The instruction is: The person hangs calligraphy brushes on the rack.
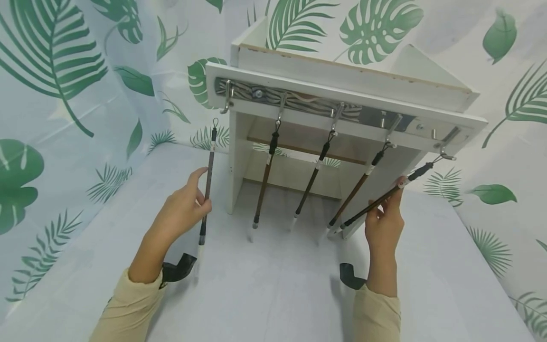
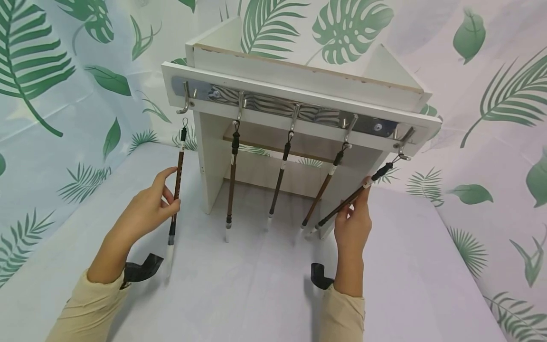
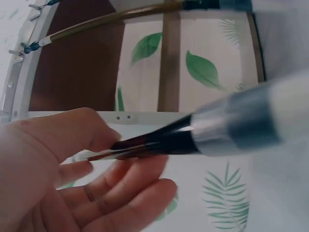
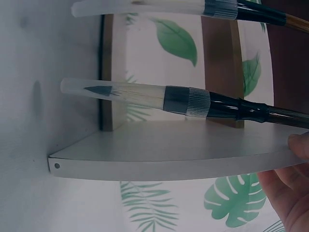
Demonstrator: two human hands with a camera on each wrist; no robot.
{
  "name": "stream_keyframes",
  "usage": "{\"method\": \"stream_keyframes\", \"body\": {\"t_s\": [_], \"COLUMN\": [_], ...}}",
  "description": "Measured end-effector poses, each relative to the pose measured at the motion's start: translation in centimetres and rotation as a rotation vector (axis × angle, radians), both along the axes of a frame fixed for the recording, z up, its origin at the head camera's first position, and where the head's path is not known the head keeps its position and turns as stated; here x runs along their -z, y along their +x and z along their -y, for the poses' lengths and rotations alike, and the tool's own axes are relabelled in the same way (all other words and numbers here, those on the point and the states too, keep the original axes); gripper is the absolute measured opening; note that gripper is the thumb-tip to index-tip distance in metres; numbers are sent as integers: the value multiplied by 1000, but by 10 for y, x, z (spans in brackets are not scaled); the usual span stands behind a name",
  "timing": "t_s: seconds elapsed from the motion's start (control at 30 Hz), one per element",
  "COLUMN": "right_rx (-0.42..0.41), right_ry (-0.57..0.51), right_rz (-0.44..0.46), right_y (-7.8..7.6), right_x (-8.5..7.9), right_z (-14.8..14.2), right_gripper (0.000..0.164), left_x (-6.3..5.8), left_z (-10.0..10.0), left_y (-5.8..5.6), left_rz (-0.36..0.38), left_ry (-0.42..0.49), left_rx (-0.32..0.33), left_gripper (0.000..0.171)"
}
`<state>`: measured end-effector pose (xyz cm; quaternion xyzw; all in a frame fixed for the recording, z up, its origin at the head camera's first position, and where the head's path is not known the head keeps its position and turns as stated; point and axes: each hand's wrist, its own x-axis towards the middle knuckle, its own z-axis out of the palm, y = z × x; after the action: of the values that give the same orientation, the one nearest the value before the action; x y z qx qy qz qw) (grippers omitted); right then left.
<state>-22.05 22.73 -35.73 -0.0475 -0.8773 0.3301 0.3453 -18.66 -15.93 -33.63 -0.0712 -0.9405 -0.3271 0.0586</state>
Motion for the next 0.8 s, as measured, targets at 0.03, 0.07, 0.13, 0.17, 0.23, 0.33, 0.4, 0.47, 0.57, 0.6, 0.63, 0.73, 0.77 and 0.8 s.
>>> {"method": "stream_keyframes", "body": {"t_s": [0.03,0.07,0.13,0.17,0.23,0.33,0.4,0.47,0.57,0.6,0.63,0.73,0.77,0.8], "right_rx": [-1,-3,-3,-1,4,7,4,1,-4,-4,-4,0,1,2], "right_ry": [-2,-6,-10,-12,-21,-23,-22,-16,-14,-13,-13,-11,-10,-10], "right_rz": [-2,-4,-5,-4,6,17,15,9,-3,-2,-2,7,11,14], "right_y": [0,0,0,0,0,1,1,1,1,0,0,-1,-1,-1], "right_x": [0,0,0,0,0,0,0,0,0,0,0,-1,-1,-1], "right_z": [0,0,0,0,0,0,0,0,0,0,0,1,1,1], "right_gripper": [79,79,79,79,78,78,78,78,78,77,77,76,77,78], "left_x": [-1,-2,-3,-4,-5,-7,-8,-9,-10,-10,-10,-9,-9,-9], "left_z": [0,0,-1,-2,-2,-4,-4,-6,-7,-8,-9,-10,-11,-11], "left_y": [1,2,3,4,5,7,9,10,11,11,12,12,12,12], "left_rz": [-17,-34,-68,-83,-119,-184,-229,-266,-305,-317,-327,-357,-366,-375], "left_ry": [6,12,22,25,30,37,38,44,52,54,55,49,46,45], "left_rx": [-2,-2,-1,0,8,16,23,31,48,55,62,73,74,73], "left_gripper": [69,69,70,70,70,69,69,69,68,67,67,65,64,64]}}
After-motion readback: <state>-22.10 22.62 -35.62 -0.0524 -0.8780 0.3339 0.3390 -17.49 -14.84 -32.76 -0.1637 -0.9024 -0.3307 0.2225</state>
